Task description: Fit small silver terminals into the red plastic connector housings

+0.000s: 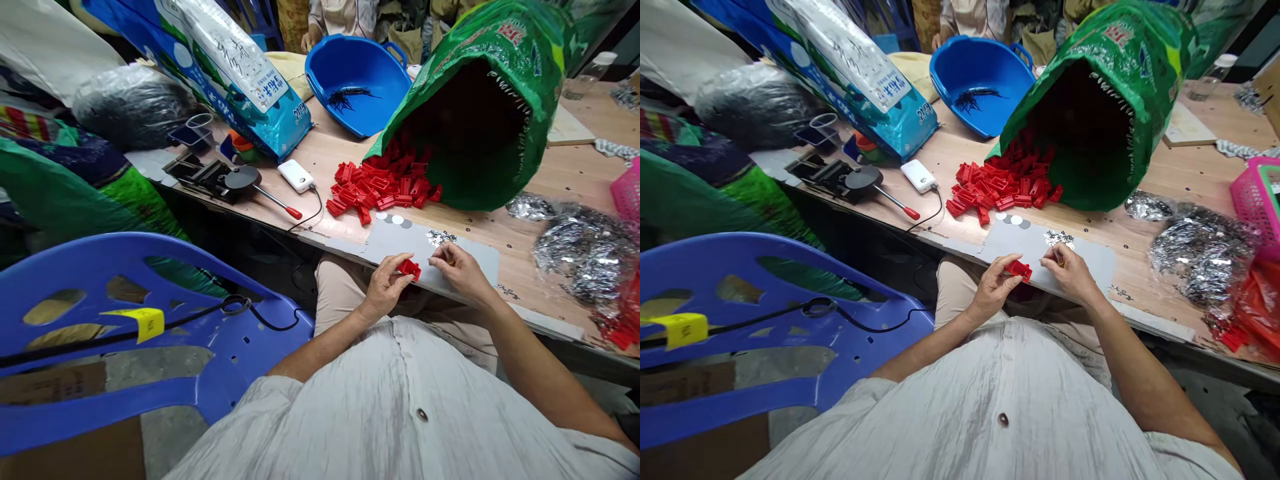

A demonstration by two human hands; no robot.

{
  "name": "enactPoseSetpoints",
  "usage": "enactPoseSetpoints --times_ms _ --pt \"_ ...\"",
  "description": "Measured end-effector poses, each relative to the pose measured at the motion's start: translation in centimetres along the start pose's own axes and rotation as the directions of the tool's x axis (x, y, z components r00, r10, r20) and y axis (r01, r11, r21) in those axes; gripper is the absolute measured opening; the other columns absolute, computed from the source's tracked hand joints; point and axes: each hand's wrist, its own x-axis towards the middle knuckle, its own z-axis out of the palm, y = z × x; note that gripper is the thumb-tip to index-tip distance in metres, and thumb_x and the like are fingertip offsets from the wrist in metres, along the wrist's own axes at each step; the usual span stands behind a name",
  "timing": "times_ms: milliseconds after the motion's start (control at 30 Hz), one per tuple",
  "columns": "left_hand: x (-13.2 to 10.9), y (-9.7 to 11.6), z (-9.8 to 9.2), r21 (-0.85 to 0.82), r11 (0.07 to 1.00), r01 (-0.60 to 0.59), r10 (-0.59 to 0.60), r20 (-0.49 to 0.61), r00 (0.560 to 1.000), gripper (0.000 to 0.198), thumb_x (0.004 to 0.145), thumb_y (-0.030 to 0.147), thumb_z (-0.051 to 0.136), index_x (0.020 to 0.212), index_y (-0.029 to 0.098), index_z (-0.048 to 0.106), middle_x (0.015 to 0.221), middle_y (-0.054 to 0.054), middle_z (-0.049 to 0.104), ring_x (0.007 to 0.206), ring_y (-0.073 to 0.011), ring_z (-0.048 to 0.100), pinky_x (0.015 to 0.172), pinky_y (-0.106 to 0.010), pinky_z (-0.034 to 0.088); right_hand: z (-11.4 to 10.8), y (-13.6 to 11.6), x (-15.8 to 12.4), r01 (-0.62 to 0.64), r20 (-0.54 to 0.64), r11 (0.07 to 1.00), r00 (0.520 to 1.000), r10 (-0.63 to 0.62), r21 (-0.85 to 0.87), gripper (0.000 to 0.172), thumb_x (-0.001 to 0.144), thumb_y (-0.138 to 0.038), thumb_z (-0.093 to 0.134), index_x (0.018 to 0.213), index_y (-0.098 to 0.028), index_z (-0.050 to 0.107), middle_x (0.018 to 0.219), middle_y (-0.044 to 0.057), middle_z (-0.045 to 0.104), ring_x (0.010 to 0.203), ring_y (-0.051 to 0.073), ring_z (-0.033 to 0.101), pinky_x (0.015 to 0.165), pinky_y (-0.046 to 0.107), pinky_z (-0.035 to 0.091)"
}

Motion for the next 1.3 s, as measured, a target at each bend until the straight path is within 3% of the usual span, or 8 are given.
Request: enactPoseSetpoints --times_ms 167,433,600,733,900,967,1067,1300 --pt "0.0 0.1 0.5 0.015 0.999 -0.042 0.042 0.028 0.999 0.036 0.089 0.032 0.061 0.124 0.023 0.061 0.116 -0.007 0.060 0.103 -0.0160 0.061 0.088 -0.027 0.054 1.3 -0.9 -2.0 -0.091 0.162 0.930 0.986 0.034 0.357 0.031 0.080 -0.049 0.067 0.085 -0.022 0.053 0.079 -0.002 0.055 0.070 0.013 0.050 0.065 0.027 0.041" --pt "-0.1 0.4 0.8 0.089 0.984 -0.156 0.151 0.064 0.987 0.035 0.089 0.025 0.062 0.124 0.025 0.063 0.115 -0.008 0.065 0.109 -0.0176 0.061 0.099 -0.033 0.048 2.1 -0.8 -3.1 -0.090 0.076 0.926 0.995 0.067 0.366 0.030 0.081 -0.048 0.067 0.083 -0.022 0.053 0.076 -0.002 0.055 0.069 0.013 0.049 0.064 0.027 0.041" --pt "-0.2 0.7 0.9 0.026 0.996 -0.080 0.078 0.057 0.995 0.037 0.088 0.024 0.062 0.125 0.026 0.064 0.116 -0.007 0.063 0.109 -0.0172 0.059 0.097 -0.031 0.048 2.4 -0.6 -3.5 -0.096 0.055 0.937 0.995 0.082 0.336 0.033 0.081 -0.052 0.066 0.082 -0.022 0.053 0.077 0.000 0.057 0.068 0.014 0.050 0.065 0.028 0.043" --pt "0.0 0.9 1.0 -0.142 0.984 0.106 -0.098 0.061 0.993 0.039 0.084 0.029 0.066 0.123 0.024 0.065 0.113 -0.006 0.063 0.102 -0.0164 0.060 0.089 -0.027 0.051 2.4 -0.6 -3.6 -0.119 0.035 0.926 0.993 0.114 0.359 0.034 0.079 -0.052 0.069 0.082 -0.022 0.052 0.072 -0.002 0.056 0.062 0.012 0.047 0.057 0.026 0.039" --pt "0.1 0.8 1.1 -0.526 0.770 0.362 -0.335 0.150 0.930 0.052 0.079 0.035 0.072 0.128 0.022 0.060 0.095 -0.002 0.065 0.078 -0.0103 0.061 0.082 -0.028 0.052 1.9 -1.7 -3.9 -0.177 0.139 0.847 0.983 0.123 0.501 0.032 0.085 -0.053 0.062 0.087 -0.023 0.050 0.069 -0.003 0.057 0.049 0.008 0.038 0.046 0.024 0.029" --pt "0.1 0.9 1.2 -0.605 0.696 0.387 -0.362 0.170 0.916 0.054 0.076 0.035 0.075 0.126 0.022 0.061 0.094 -0.001 0.065 0.076 -0.0095 0.061 0.082 -0.029 0.052 1.7 -1.9 -4.0 -0.180 0.160 0.826 0.981 0.111 0.534 0.030 0.087 -0.051 0.060 0.089 -0.023 0.051 0.071 -0.003 0.059 0.048 0.007 0.037 0.046 0.024 0.028" --pt "0.1 1.0 1.3 -0.632 0.673 0.384 -0.364 0.168 0.916 0.053 0.074 0.034 0.077 0.123 0.022 0.062 0.093 -0.001 0.065 0.076 -0.0093 0.061 0.083 -0.029 0.051 1.6 -1.8 -4.1 -0.179 0.161 0.818 0.981 0.107 0.547 0.029 0.088 -0.050 0.059 0.092 -0.023 0.051 0.073 -0.002 0.061 0.048 0.007 0.037 0.046 0.024 0.027" --pt "-0.1 0.5 1.3 -0.461 0.834 0.302 -0.282 0.115 0.953 0.047 0.080 0.032 0.072 0.125 0.022 0.062 0.101 -0.003 0.066 0.092 -0.0141 0.061 0.090 -0.028 0.049 1.5 -0.9 -4.6 -0.176 0.161 0.840 0.981 0.108 0.512 0.026 0.087 -0.045 0.063 0.095 -0.023 0.052 0.077 -0.003 0.060 0.051 0.006 0.037 0.047 0.024 0.026"
